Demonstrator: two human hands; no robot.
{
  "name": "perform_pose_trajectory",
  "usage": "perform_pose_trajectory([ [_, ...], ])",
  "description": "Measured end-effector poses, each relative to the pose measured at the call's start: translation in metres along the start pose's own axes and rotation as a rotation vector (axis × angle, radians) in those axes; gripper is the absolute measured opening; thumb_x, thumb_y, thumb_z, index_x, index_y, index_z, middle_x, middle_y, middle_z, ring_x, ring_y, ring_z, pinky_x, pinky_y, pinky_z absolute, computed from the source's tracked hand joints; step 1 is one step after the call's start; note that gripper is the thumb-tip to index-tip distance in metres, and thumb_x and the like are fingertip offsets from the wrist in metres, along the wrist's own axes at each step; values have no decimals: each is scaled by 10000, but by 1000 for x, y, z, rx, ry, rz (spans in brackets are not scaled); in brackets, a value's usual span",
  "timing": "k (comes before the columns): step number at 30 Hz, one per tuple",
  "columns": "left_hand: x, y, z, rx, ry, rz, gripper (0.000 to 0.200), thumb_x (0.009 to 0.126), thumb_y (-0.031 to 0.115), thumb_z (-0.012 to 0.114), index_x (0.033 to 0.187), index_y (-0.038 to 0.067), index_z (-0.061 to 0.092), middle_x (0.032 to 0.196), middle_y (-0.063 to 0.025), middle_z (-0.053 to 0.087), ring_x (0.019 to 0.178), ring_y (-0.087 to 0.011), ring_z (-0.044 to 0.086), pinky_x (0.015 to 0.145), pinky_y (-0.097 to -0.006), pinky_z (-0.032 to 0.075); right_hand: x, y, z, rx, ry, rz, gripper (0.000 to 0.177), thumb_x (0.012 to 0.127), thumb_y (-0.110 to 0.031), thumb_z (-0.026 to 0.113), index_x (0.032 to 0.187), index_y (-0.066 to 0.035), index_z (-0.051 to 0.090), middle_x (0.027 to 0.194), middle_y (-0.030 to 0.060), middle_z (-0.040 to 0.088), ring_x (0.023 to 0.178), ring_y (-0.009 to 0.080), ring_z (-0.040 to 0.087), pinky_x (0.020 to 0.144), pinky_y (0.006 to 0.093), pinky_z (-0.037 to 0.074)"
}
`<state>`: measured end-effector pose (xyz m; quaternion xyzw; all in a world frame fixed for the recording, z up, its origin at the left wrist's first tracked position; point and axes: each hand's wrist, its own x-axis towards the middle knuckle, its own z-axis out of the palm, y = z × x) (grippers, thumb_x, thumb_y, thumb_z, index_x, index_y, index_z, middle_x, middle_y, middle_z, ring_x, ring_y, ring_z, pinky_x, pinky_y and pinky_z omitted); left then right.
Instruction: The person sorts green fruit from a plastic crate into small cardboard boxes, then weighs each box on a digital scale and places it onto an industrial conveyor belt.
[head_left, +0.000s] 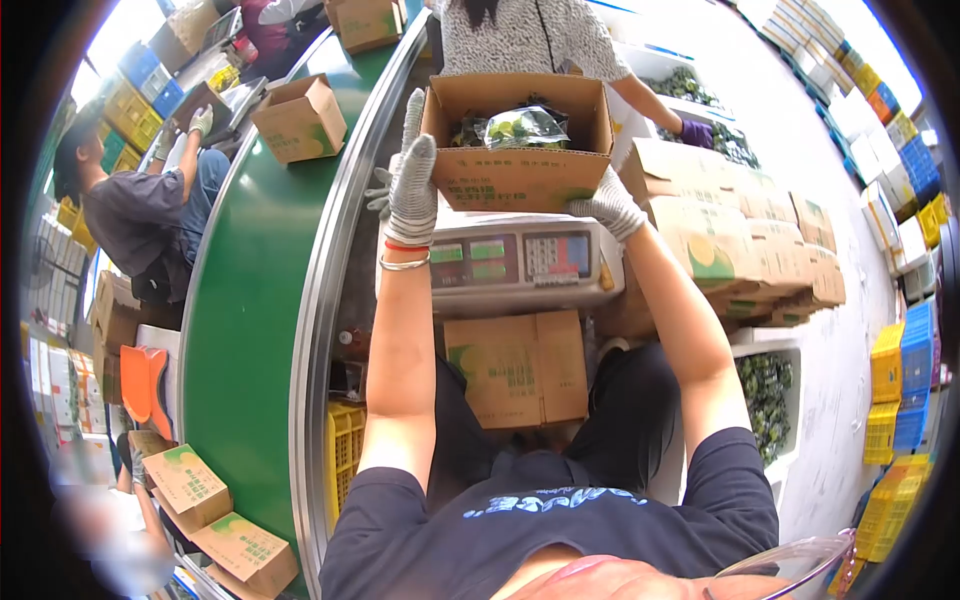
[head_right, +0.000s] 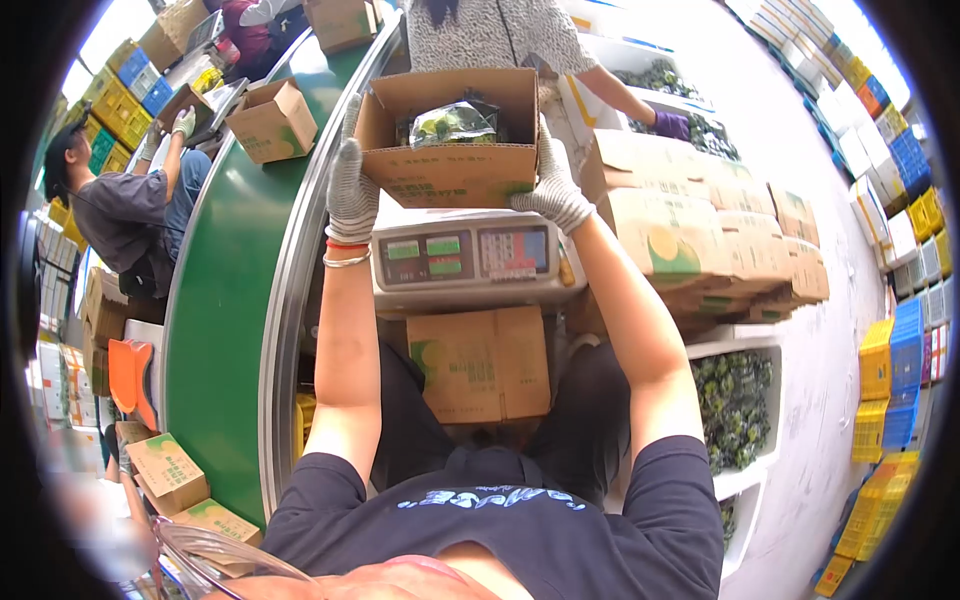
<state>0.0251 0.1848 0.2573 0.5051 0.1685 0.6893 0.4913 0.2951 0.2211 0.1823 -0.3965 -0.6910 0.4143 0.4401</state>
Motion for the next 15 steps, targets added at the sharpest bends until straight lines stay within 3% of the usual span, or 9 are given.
perform_pose_trajectory([
  [2,6,-17,-17,106,85,-34,539,918,196,529,1379,-6,336,1379,-109,404,1242,-175,398,1051,-316,301,41,50,-5,-281,-30,-39,1324,365,-266,835,1453,-80,105,1344,133,388,1162,262,463,953,372,413],
  [6,-2,-39,-30,465,107,-57,549,923,141,500,1419,42,285,1433,-59,356,1295,-131,323,1076,-254,213,50,70,-4,-707,-36,3,1341,377,-346,838,1440,-31,85,1408,194,271,1244,313,370,1003,382,352],
  [8,0,-46,-43,752,17,68,542,930,154,504,1416,43,291,1430,-61,361,1288,-131,338,1069,-250,233,40,48,-11,-526,-179,115,1305,450,-297,837,1444,-25,36,1456,211,187,1311,312,284,1063,378,276],
  [9,1,-37,-39,676,41,-7,537,935,167,505,1414,45,296,1431,-63,361,1288,-133,343,1063,-251,252,35,36,-16,-409,-217,137,1290,487,-273,837,1446,-22,11,1479,220,145,1344,311,241,1094,375,237],
  [10,1,-29,-34,599,65,-80,532,939,180,507,1411,46,301,1431,-65,361,1287,-135,348,1056,-251,270,26,-6,-15,-90,-224,158,1243,546,-184,821,1451,-33,-19,1483,211,158,1360,293,218,1103,387,224],
  [11,1,-38,-47,713,29,0,543,922,201,551,1402,78,328,1429,-134,343,1352,-226,254,1074,-299,231,24,-16,-29,-58,-172,30,1195,585,-135,809,1454,-40,-5,1462,204,222,1341,285,263,1090,386,256],
  [12,0,-35,-49,797,-1,5,582,919,223,562,1417,77,297,1434,-120,338,1336,-206,279,1070,-287,236,20,-34,-36,-64,-109,-58,1154,605,-130,813,1452,-38,35,1434,197,283,1307,283,319,1070,384,292],
  [14,-1,-28,-44,537,36,-72,618,916,250,569,1426,69,270,1429,-123,342,1324,-190,293,1066,-276,242,12,-82,-44,-127,24,-191,1083,623,-164,835,1443,-22,142,1372,180,402,1226,285,444,1024,377,368],
  [15,-2,-23,-41,528,19,-50,651,906,274,585,1428,62,258,1417,-130,357,1300,-189,330,1051,-266,272,11,-105,-38,-58,62,-111,1039,617,-195,844,1425,-32,212,1356,162,426,1204,272,468,1016,379,379],
])
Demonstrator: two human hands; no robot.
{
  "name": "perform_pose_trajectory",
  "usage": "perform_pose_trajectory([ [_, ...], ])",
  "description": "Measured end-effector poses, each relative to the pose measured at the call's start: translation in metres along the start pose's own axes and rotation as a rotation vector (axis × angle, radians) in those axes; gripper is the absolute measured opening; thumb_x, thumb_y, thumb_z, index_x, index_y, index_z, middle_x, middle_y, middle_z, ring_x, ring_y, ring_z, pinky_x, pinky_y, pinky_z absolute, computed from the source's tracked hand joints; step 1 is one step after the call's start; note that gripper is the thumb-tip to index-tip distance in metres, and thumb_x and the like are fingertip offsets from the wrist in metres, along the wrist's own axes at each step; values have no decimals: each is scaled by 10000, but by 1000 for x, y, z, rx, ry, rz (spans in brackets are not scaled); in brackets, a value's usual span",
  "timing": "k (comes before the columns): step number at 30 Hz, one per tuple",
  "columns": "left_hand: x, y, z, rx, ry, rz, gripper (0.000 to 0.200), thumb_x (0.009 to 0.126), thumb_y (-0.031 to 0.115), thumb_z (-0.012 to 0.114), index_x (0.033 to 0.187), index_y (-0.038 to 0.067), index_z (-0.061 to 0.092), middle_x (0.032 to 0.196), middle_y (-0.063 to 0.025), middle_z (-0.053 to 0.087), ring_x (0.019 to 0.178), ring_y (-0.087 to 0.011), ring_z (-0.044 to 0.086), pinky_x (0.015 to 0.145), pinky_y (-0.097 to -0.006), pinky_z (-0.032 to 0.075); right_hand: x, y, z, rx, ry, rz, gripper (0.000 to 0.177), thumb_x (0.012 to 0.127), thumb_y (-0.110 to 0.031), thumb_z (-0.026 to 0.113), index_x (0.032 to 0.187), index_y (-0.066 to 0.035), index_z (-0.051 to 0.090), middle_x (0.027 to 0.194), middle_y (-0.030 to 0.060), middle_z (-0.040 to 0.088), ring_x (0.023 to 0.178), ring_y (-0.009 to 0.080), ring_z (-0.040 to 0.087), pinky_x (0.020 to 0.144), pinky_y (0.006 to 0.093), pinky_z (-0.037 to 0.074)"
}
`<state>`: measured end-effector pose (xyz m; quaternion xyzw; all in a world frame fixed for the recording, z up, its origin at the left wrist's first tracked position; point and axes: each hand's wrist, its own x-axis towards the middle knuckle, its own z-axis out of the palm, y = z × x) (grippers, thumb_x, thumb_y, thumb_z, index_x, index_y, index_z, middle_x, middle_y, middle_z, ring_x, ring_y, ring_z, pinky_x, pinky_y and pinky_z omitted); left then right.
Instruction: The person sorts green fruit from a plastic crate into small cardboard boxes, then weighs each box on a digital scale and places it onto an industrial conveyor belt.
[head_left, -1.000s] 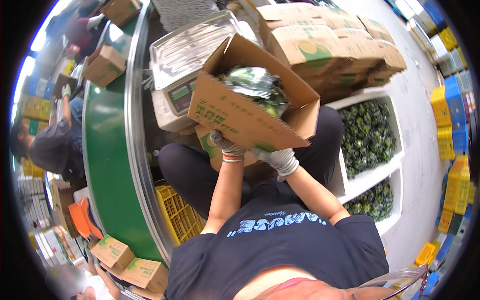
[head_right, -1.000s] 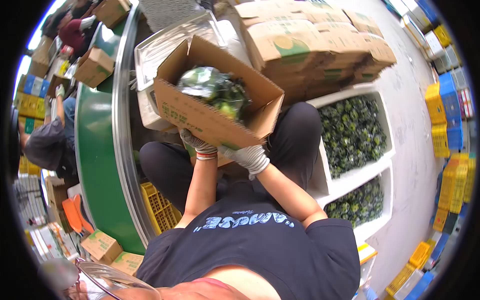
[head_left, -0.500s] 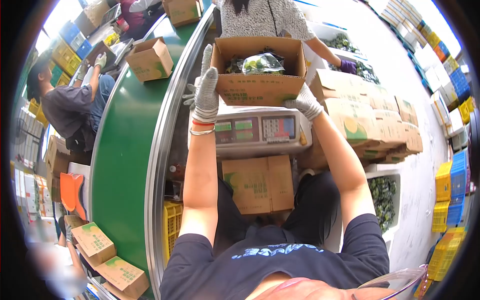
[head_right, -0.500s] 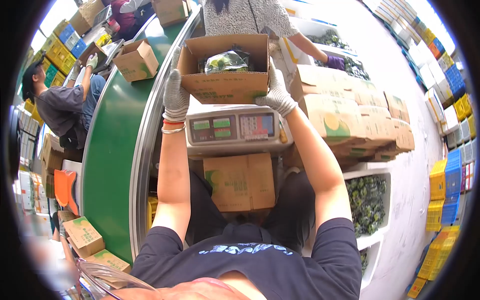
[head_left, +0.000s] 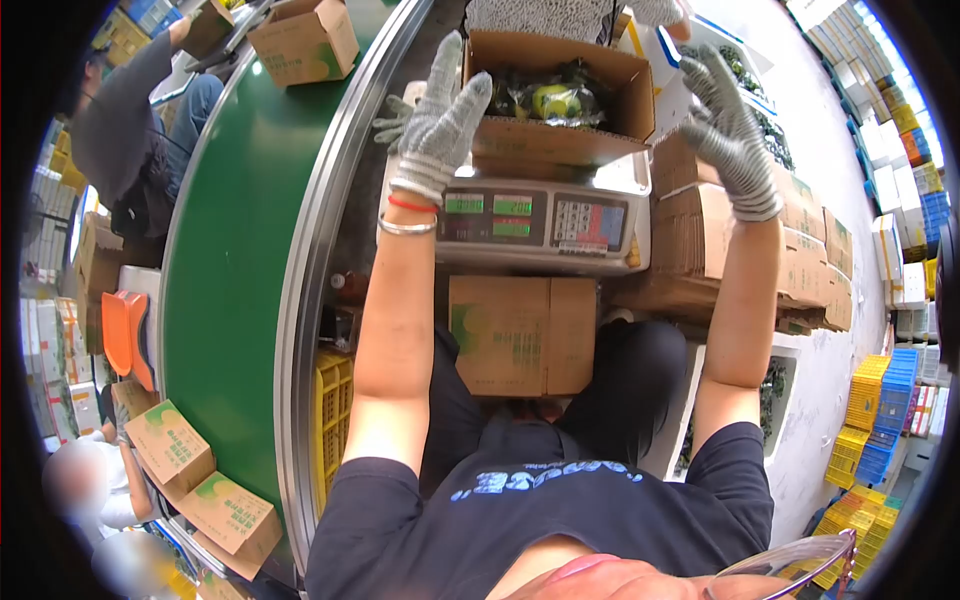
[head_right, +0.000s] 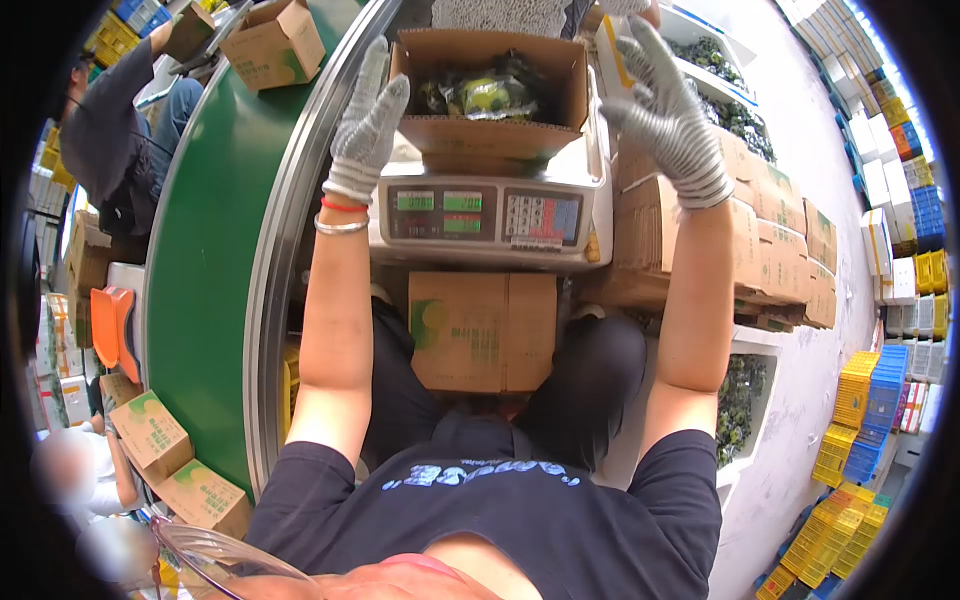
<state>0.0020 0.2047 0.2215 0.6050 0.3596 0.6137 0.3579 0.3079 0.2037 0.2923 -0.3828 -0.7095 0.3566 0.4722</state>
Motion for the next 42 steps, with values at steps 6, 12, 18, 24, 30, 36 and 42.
perform_pose_trajectory([
  [6,-5,0,-20,38,151,149,505,936,94,506,1384,-27,307,1426,-114,354,1256,-195,403,1038,-277,330,3,-51,57,-432,-25,-62,355,805,-169,656,1140,-69,599,1005,74,645,891,184,604,826,299,484],
  [12,-19,10,-33,133,213,183,462,936,108,514,1351,-35,370,1374,-117,426,1231,-189,426,1019,-274,344,34,-86,101,-985,-161,185,404,753,-373,648,947,-20,672,868,161,674,827,287,649,768,356,503],
  [18,-17,3,-20,102,123,149,487,914,165,553,1349,11,397,1368,-103,439,1251,-190,416,1034,-276,318,66,-54,133,-1254,-455,384,549,707,-477,606,983,-8,679,1008,206,647,964,305,632,848,371,492],
  [24,-17,0,-11,-10,35,51,451,919,276,553,1312,67,481,1381,-110,434,1334,-238,314,1090,-339,234,57,-74,98,-919,-12,284,359,715,-335,627,890,-22,608,836,235,647,845,348,636,732,367,499],
  [30,-16,-5,-8,182,25,139,406,941,211,507,1311,46,475,1352,-80,471,1300,-188,358,1081,-308,249,57,-49,67,-944,-138,-15,291,773,-237,599,1018,-90,648,840,135,652,765,229,636,726,326,509],
  [36,2,-49,-26,-832,-88,-128,425,953,132,380,1361,14,367,1367,-110,442,1302,-234,362,1095,-350,251,50,-76,98,-1433,-658,226,328,794,-312,563,950,-54,691,956,158,662,873,287,645,778,399,498],
  [42,2,-29,16,-73,93,-48,445,967,163,334,1381,-1,328,1385,-126,421,1297,-246,366,1094,-369,257,85,26,136,-1614,-190,209,246,739,-274,600,863,-79,685,870,159,630,846,323,624,711,456,473],
])
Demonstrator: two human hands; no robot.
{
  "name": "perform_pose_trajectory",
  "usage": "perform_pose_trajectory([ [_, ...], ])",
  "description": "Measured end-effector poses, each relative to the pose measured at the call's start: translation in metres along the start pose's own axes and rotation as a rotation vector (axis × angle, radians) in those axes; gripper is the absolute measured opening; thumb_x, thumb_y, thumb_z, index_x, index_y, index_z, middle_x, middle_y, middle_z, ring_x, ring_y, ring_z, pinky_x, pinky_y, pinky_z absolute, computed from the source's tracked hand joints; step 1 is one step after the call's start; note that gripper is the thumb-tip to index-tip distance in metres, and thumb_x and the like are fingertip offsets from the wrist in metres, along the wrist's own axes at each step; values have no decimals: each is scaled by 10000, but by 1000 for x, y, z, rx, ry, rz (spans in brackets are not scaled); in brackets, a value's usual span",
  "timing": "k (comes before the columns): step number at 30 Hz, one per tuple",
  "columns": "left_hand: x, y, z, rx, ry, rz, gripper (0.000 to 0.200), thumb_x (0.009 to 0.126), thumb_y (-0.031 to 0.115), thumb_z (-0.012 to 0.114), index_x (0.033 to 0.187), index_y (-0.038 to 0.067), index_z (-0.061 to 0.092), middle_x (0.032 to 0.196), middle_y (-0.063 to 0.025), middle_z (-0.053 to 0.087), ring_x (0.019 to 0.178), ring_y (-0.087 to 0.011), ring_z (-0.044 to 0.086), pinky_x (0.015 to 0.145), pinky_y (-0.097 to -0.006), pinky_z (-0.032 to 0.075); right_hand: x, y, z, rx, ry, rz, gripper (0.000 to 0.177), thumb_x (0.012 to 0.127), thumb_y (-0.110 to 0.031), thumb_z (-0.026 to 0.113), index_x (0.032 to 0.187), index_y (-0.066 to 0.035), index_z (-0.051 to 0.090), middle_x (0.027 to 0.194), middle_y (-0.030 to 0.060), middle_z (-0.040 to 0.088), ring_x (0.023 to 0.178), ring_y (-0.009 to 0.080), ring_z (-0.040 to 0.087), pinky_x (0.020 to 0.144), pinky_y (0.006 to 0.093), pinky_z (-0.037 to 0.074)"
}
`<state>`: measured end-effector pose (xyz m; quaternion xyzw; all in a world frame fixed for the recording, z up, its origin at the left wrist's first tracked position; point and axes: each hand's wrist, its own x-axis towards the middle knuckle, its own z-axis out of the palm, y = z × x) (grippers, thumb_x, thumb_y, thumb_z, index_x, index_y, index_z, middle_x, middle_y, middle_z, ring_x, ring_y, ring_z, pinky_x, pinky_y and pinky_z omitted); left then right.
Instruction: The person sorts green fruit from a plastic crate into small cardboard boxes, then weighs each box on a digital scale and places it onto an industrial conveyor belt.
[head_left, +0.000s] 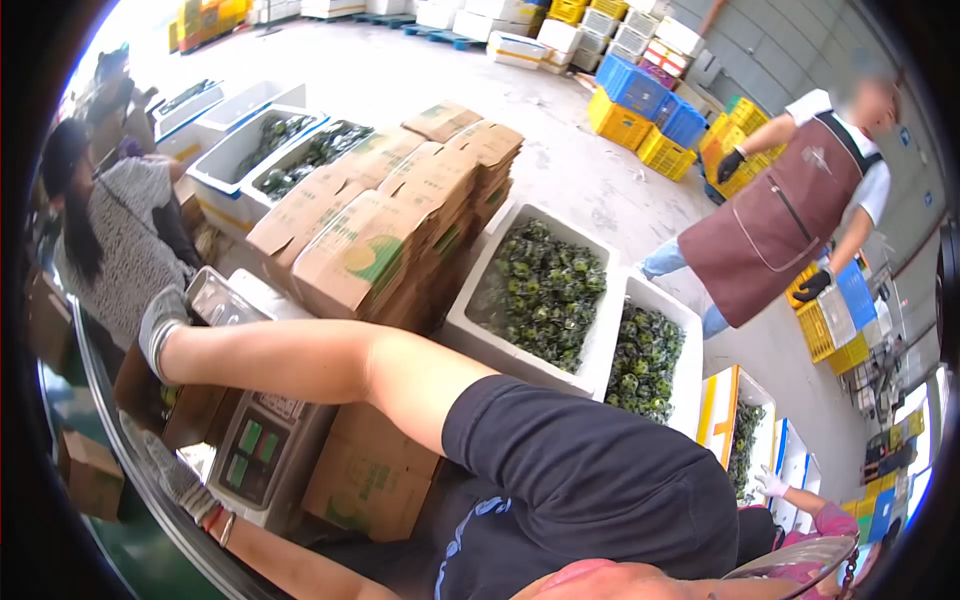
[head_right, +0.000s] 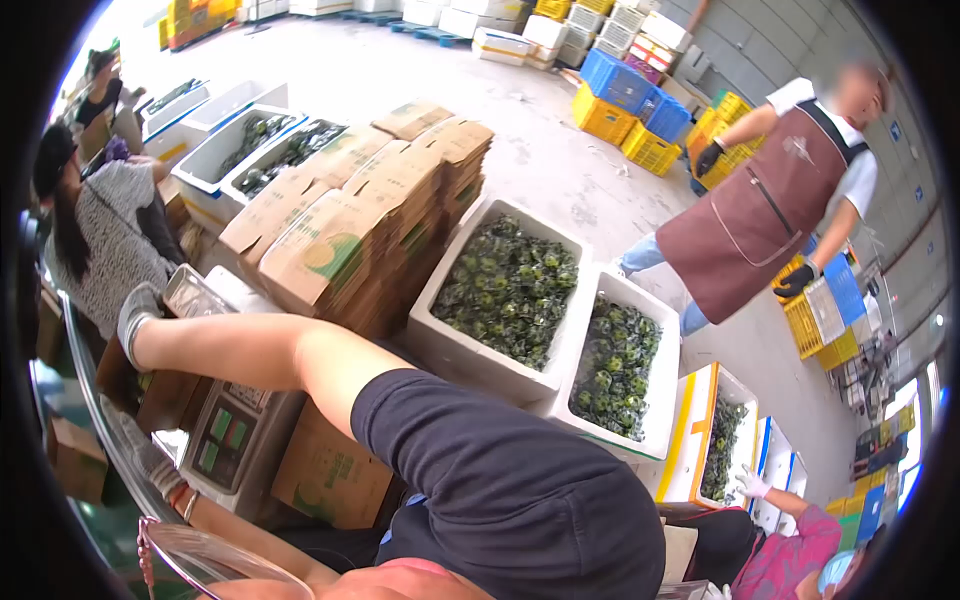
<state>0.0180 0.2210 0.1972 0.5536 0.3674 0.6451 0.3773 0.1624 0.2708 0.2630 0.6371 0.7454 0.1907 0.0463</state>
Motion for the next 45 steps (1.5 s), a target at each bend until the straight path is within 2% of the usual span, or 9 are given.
perform_pose_trajectory([
  [6,-15,19,15,-9,30,-44,447,964,171,342,1374,-7,334,1374,-128,432,1276,-251,391,1079,-374,283,-72,51,-73,543,106,310,283,720,-234,645,928,-49,699,1002,127,652,908,267,635,801,372,491],
  [11,-24,31,20,-6,84,-80,449,961,178,348,1368,-12,340,1365,-130,441,1259,-254,412,1067,-378,305,-146,100,-8,1330,864,17,237,699,-131,682,900,-5,671,861,119,652,778,194,639,654,364,519],
  [13,-28,36,19,0,115,-100,450,960,180,350,1366,-14,342,1362,-131,445,1252,-256,421,1063,-380,314,-215,120,4,2164,300,269,276,744,-128,687,967,25,635,886,149,648,719,186,643,665,309,537],
  [17,-31,49,7,21,199,-113,452,959,186,355,1361,-19,346,1355,-132,452,1238,-259,438,1053,-384,332,-348,161,82,2612,322,284,255,781,-69,608,1003,57,619,1225,209,526,845,268,645,696,347,560],
  [27,-20,46,-60,-352,427,-89,413,893,267,520,1269,114,445,1141,-118,550,1025,-266,532,865,-484,448,-624,231,254,1957,808,1506,429,822,-349,665,1094,-22,613,1088,84,638,931,195,610,824,313,489],
  [31,-24,54,-68,-358,462,-108,427,902,284,519,1284,111,439,1147,-125,549,1013,-264,535,869,-480,449,-663,218,301,938,70,1919,541,678,-362,799,1024,18,632,982,87,652,836,169,559,774,287,444],
  [37,-30,55,-81,-358,479,-23,411,889,206,517,1272,74,455,1167,-167,549,1041,-295,545,844,-454,487,-655,190,304,665,-176,1642,571,642,-309,789,1033,46,572,1008,178,623,910,278,584,858,363,446],
  [41,-28,57,-81,-391,491,1,392,879,169,524,1251,53,477,1144,-169,568,1014,-297,566,824,-440,509,-584,212,246,345,150,1441,648,711,-294,740,1173,79,482,1181,266,529,1076,375,531,958,411,406],
  [45,-29,55,-70,-396,421,-3,373,888,134,502,1250,44,484,1145,-158,577,1016,-282,572,832,-422,513,-433,218,129,1104,493,818,403,858,-13,581,1236,34,447,1122,140,567,1019,191,568,895,304,462],
])
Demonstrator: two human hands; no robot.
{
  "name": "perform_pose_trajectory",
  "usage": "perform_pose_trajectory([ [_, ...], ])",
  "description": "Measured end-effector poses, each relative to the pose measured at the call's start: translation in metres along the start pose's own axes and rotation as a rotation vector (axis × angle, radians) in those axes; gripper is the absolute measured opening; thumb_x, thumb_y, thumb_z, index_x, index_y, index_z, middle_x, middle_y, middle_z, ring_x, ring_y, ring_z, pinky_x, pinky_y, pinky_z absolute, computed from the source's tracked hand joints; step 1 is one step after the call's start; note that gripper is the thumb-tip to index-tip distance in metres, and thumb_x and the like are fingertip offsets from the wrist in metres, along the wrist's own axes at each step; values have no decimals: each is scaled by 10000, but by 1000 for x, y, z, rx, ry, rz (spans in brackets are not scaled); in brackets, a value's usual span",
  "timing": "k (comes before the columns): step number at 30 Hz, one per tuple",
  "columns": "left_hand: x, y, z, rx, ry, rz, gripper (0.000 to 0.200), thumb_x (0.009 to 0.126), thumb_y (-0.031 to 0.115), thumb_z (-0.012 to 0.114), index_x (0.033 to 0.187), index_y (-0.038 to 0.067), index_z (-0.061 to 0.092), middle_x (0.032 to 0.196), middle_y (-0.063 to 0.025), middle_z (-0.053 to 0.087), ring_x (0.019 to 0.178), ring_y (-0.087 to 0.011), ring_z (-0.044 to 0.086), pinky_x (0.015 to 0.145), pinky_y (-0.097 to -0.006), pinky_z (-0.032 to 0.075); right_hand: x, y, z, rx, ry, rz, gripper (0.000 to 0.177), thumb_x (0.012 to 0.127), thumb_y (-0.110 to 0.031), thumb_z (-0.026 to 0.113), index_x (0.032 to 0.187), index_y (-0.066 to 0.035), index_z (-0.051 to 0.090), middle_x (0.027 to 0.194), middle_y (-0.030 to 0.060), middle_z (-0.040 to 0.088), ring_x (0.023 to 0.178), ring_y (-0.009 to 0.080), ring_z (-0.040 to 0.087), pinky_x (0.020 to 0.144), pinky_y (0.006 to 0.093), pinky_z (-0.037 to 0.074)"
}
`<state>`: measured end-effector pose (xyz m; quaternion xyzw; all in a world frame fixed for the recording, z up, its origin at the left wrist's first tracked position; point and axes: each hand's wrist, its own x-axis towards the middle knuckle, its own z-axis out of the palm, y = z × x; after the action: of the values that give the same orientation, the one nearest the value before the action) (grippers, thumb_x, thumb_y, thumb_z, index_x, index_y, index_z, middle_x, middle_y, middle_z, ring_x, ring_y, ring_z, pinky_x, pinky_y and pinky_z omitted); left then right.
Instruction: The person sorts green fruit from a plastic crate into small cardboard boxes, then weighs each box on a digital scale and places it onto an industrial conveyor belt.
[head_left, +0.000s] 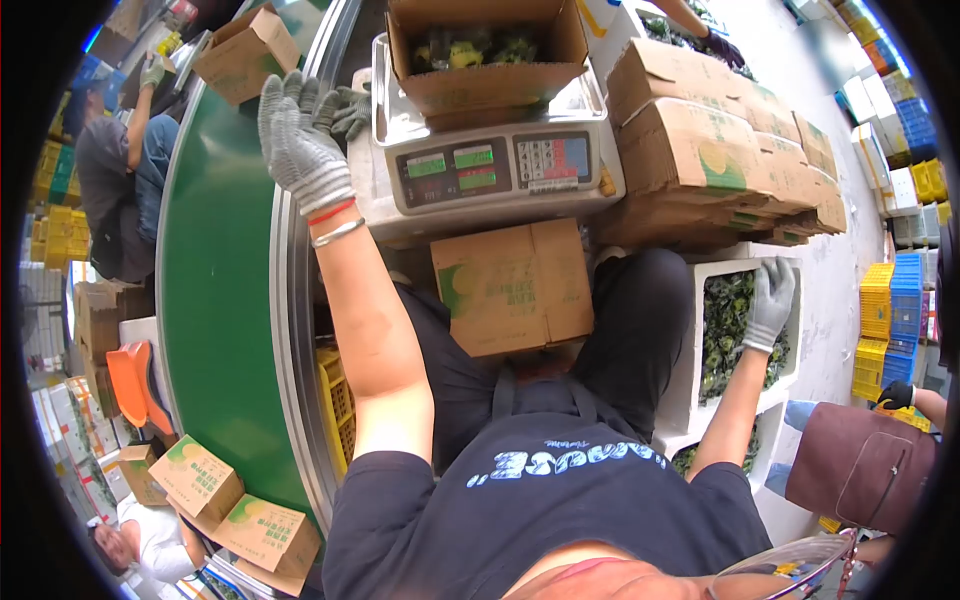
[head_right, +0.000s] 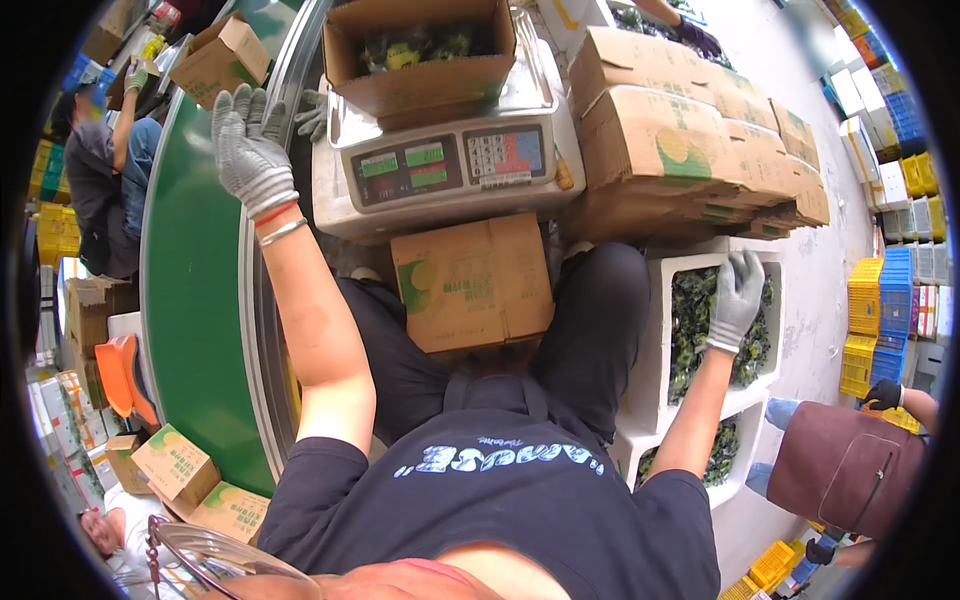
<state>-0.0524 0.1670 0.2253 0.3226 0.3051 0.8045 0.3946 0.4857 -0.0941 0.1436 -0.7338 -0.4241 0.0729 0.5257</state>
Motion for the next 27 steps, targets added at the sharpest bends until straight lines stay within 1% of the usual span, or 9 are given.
perform_pose_trajectory([
  [5,-13,-14,20,215,-212,50,342,892,106,525,1218,5,527,1143,-122,592,996,-197,585,830,-325,508,38,-248,134,218,-417,-479,264,809,31,604,1068,-16,623,910,40,645,804,71,581,706,214,484],
  [7,-24,-18,31,279,-316,87,304,874,81,570,1173,24,582,1075,-55,620,935,-92,572,786,-244,482,62,-292,191,16,-522,-750,231,781,-104,598,1004,-95,656,830,126,662,751,224,649,718,301,514],
  [9,-22,-25,33,550,-425,299,333,837,21,575,1170,14,575,1195,-123,562,1123,-209,519,944,-312,424,89,-319,255,-378,-672,-907,294,777,-257,556,1021,-124,656,923,120,661,851,324,626,807,392,499],
  [14,-22,-38,35,839,-476,560,332,866,86,553,1191,21,565,1220,-174,534,1162,-287,494,999,-354,373,86,-337,371,-832,-1080,-688,370,767,-302,617,1086,-116,642,1008,144,653,957,308,616,835,372,493],
  [17,-19,-46,31,746,-487,508,318,908,119,508,1201,3,551,1222,-162,540,1169,-261,489,1001,-343,368,81,-341,360,-738,-938,-656,251,774,-262,619,985,-135,666,947,128,663,910,303,622,796,376,499],
  [21,-16,-36,30,425,-340,231,333,948,157,467,1225,-17,527,1207,-129,564,1147,-195,496,982,-309,383,91,-312,289,-57,-275,-1028,78,757,-89,639,822,-45,639,814,90,630,781,234,625,722,329,508],
  [24,-8,-36,18,206,-208,116,340,949,166,474,1241,1,525,1179,-110,581,1064,-181,544,941,-289,415,58,-276,202,834,-491,-160,210,853,-165,600,1027,-50,573,1059,118,612,951,252,611,790,342,519],
  [26,-7,-30,15,274,-205,135,430,938,325,486,1265,47,507,1207,-86,574,1011,-166,562,842,-298,474,39,-216,155,1453,-641,247,547,843,-266,618,1318,-106,401,1341,225,404,1143,424,491,845,558,497],
  [27,-9,-25,16,236,-170,67,442,934,339,478,1264,48,505,1210,-89,572,1017,-175,561,840,-312,471,27,-200,131,1519,-744,356,557,854,-258,606,1344,-118,383,1419,223,294,1191,464,426,818,558,510],
])
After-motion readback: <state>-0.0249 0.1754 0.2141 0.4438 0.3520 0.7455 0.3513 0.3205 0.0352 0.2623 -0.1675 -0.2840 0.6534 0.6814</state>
